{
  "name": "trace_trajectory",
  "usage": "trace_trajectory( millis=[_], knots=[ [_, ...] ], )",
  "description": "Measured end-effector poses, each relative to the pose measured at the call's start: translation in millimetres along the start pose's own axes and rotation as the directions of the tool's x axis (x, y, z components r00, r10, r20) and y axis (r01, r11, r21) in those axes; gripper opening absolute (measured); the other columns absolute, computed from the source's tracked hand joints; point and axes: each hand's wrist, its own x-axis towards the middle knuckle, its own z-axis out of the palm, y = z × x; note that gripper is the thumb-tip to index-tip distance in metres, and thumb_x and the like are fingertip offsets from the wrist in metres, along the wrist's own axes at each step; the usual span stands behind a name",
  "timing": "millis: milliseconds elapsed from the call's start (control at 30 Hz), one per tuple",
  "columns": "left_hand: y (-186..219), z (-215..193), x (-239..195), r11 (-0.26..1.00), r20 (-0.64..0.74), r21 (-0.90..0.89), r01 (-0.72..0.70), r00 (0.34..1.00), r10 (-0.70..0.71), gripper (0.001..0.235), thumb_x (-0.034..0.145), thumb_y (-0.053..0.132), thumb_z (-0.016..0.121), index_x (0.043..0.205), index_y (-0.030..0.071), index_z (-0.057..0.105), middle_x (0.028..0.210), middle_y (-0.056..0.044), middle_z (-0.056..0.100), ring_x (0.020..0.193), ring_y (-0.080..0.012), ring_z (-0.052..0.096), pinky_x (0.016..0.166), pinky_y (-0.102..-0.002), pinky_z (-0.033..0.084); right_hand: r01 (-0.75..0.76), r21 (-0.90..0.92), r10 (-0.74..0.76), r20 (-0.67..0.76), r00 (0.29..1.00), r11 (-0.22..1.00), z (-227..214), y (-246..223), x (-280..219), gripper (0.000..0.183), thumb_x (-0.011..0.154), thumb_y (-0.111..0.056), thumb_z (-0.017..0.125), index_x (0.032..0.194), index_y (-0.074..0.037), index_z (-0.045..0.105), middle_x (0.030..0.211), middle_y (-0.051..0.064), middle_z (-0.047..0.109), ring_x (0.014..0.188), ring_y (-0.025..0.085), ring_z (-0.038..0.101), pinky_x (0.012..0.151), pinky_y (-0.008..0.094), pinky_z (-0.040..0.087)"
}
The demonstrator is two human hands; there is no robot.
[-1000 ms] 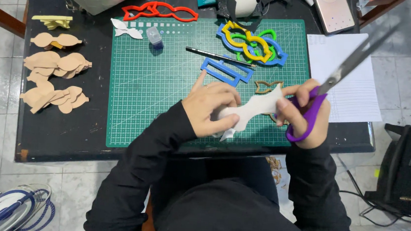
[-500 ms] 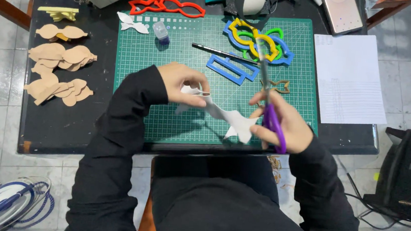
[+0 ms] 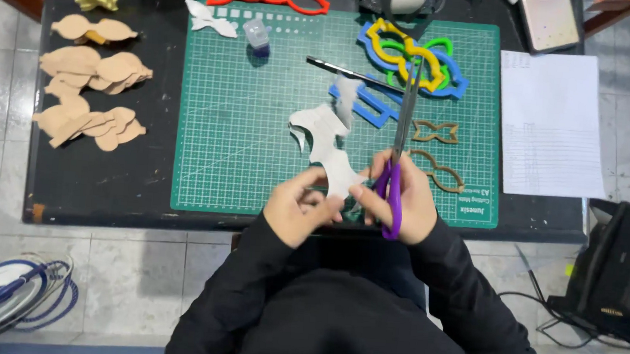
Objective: Cutting out patterns from a white material using scissors for craft assembly.
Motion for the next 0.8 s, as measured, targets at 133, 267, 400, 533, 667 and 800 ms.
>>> trace_trajectory(
  millis=[133,267,400,533,667,800],
  knots=[
    [37.2,0.8,-6.3,0.996,-0.181,0.086,0.003,0.983,0.012,0.036,0.085,0.019,0.086,0.115,0.005,0.074,0.097,-0.013,0.074,0.081,-0.0206,0.078,0.068,-0.029,0.068,0.033,-0.197,-0.024,0.048,0.999,0.98,-2.3,-10.4,-17.9,0.033,0.079,-0.004,0.084,0.091,0.001,0.054,0.089,0.021,0.074,0.04,0.019,0.069,0.037,0.027,0.056],
    [42.7,-10.5,-4.1,0.995,-0.197,0.099,0.004,0.98,0.015,0.038,0.085,0.022,0.086,0.117,0.005,0.075,0.095,-0.014,0.076,0.083,-0.0192,0.078,0.071,-0.028,0.067,0.178,-0.719,-0.129,0.123,0.984,0.672,-14.9,-11.4,-39.8,0.028,0.085,-0.027,0.079,0.087,-0.013,0.055,0.071,0.005,0.075,0.044,0.026,0.068,0.042,0.031,0.05],
    [46.6,-4.1,-4.4,0.996,-0.189,0.077,-0.046,0.98,0.06,0.046,0.084,0.022,0.087,0.121,-0.001,0.071,0.091,-0.017,0.075,0.081,-0.0201,0.078,0.071,-0.029,0.066,0.214,-0.869,-0.148,0.165,0.975,0.446,-11.1,-27.7,-54.0,0.028,0.091,-0.04,0.071,0.091,-0.019,0.052,0.071,0.001,0.074,0.047,0.029,0.068,0.043,0.036,0.051],
    [48.6,4.1,-9.1,0.994,-0.201,0.075,-0.085,0.975,0.099,0.049,0.083,0.02,0.087,0.123,-0.002,0.07,0.089,-0.021,0.075,0.081,-0.0245,0.079,0.071,-0.031,0.067,0.18,-0.836,-0.16,0.112,0.981,0.519,-15.2,-24.0,-46.6,0.028,0.087,-0.033,0.076,0.089,-0.017,0.053,0.082,0.006,0.079,0.044,0.032,0.067,0.043,0.037,0.05],
    [58.9,14.7,-16.5,0.977,-0.184,0.153,-0.148,0.967,0.175,0.049,0.083,0.017,0.086,0.124,-0.003,0.069,0.089,-0.024,0.076,0.083,-0.0315,0.079,0.072,-0.037,0.067,0.15,-0.29,-0.156,0.002,0.988,0.945,-11.3,-16.1,-33.7,0.029,0.086,-0.006,0.076,0.089,-0.007,0.047,0.093,0.019,0.079,0.037,0.014,0.067,0.038,0.022,0.053],
    [61.3,20.4,-18.7,0.953,-0.179,0.214,-0.213,0.951,0.253,0.047,0.083,0.018,0.086,0.123,-0.002,0.07,0.087,-0.024,0.076,0.084,-0.0347,0.079,0.071,-0.038,0.068,0.118,-0.096,-0.122,-0.034,0.992,0.988,-1.3,-15.8,-22.6,0.035,0.085,0.005,0.076,0.088,-0.004,0.042,0.088,0.023,0.074,0.034,0.014,0.062,0.035,0.021,0.051]
  ],
)
